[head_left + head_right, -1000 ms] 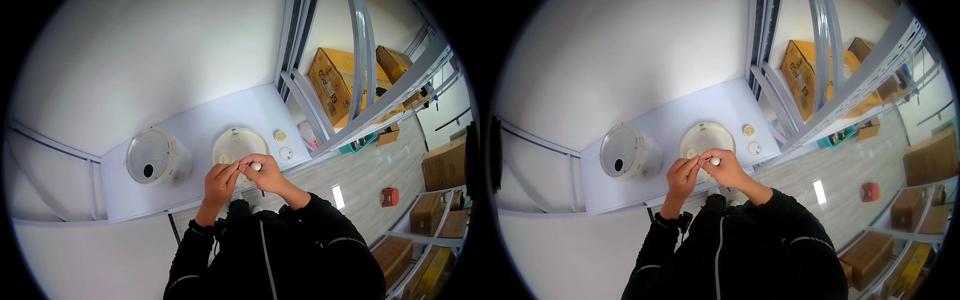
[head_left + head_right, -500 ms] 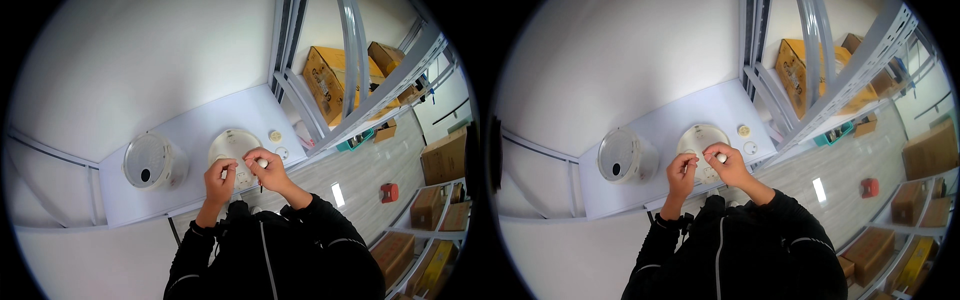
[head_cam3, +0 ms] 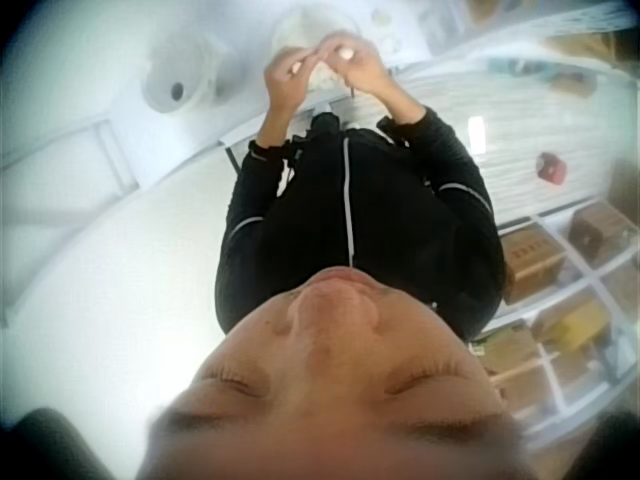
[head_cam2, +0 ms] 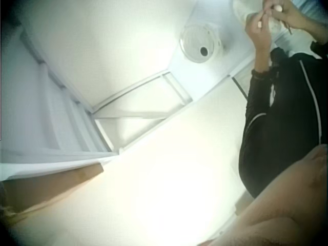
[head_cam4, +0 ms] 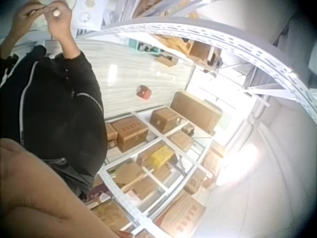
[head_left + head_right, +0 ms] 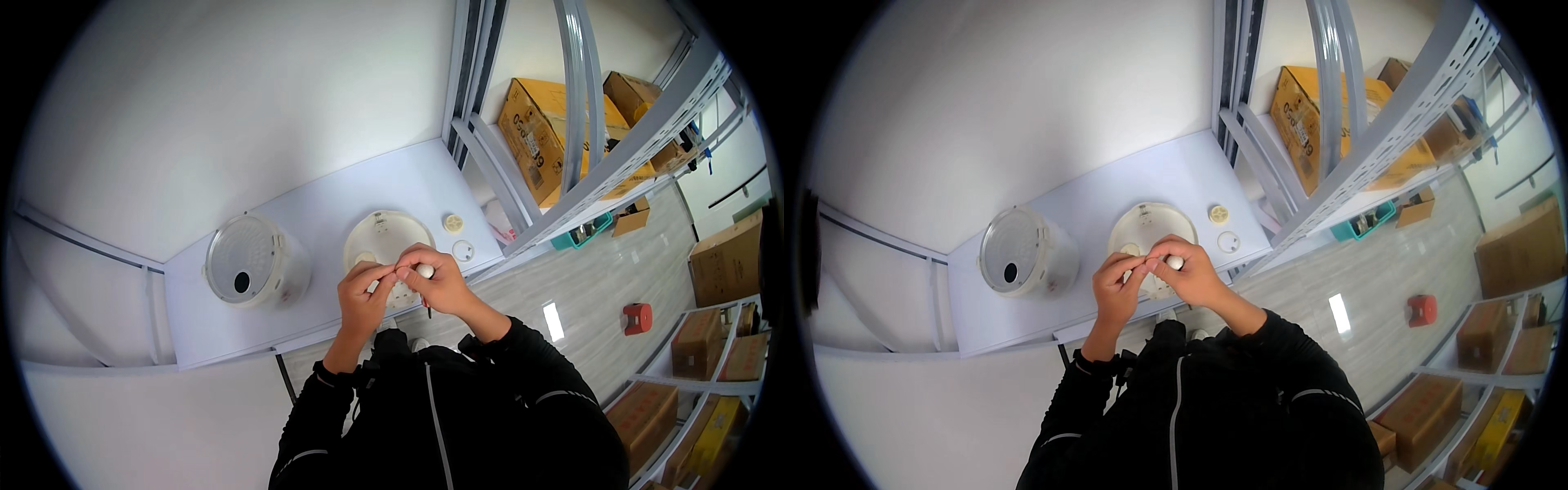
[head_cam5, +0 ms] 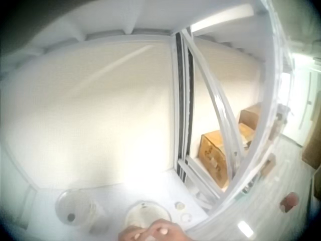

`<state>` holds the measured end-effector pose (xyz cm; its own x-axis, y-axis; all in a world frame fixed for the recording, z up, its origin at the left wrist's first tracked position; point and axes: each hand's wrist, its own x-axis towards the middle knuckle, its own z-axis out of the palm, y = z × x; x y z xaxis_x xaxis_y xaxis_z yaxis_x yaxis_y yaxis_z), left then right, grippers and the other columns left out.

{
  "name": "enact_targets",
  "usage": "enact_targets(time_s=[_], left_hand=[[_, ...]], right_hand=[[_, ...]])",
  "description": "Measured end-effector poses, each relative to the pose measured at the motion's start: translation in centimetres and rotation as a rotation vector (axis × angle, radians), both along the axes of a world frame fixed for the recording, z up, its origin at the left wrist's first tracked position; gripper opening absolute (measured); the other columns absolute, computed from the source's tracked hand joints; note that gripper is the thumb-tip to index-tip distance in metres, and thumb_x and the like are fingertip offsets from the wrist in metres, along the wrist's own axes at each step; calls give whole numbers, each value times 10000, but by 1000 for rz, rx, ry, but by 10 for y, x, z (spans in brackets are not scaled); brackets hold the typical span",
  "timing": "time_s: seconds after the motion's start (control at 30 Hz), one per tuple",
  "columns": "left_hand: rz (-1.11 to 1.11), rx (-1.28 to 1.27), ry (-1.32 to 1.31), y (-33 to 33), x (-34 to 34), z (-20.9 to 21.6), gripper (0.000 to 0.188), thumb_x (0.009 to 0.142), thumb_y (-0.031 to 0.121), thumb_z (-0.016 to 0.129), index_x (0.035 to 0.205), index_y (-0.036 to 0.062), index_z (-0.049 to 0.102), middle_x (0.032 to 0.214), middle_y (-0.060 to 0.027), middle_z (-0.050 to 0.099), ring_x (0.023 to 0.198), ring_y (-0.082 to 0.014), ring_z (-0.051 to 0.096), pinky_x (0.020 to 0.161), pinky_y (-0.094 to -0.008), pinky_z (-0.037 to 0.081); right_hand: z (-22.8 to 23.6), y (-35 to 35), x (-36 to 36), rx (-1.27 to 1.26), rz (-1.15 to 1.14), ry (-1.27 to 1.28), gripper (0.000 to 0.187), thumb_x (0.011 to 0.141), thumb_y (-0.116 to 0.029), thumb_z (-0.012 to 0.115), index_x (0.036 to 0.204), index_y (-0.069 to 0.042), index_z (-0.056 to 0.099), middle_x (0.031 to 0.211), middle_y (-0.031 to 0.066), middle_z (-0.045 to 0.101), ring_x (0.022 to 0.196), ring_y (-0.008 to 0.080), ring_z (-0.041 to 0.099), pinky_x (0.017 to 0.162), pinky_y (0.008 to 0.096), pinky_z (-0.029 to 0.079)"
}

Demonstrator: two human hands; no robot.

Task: The person uses a screwdriver to fasten screws into a white plastic lid and a circular base component on a workbench. They handle the lid, base, and several small white plastic parts, tightening screws at multiple positions.

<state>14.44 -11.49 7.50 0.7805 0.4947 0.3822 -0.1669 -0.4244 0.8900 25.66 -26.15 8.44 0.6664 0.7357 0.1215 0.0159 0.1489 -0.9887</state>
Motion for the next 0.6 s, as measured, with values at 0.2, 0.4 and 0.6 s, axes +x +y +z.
enact_targets(time_s=[0.2,0.4,0.6], left_hand=[[20,-41,-35,10,-11,-18,106,917,-8,776,1023,-21,776,953,-101,741,819,-176,704,758,-294,552],[51,-43,-10,19,-26,-26,105,926,8,771,1027,-22,779,965,-100,738,819,-169,698,759,-291,548],[1,-66,4,15,-32,-21,110,919,9,779,1026,-14,788,970,-100,751,826,-167,703,759,-288,546]], right_hand=[[24,-17,6,89,-80,-137,438,881,38,754,1268,-59,572,1116,86,614,930,143,609,797,292,496],[61,-30,5,477,-192,-132,286,1061,-72,622,1299,-64,464,1223,117,555,1095,226,646,1062,478,554],[61,-30,4,653,-229,-119,251,1079,-109,606,1259,-117,431,1214,98,502,1054,242,614,1115,639,498]])
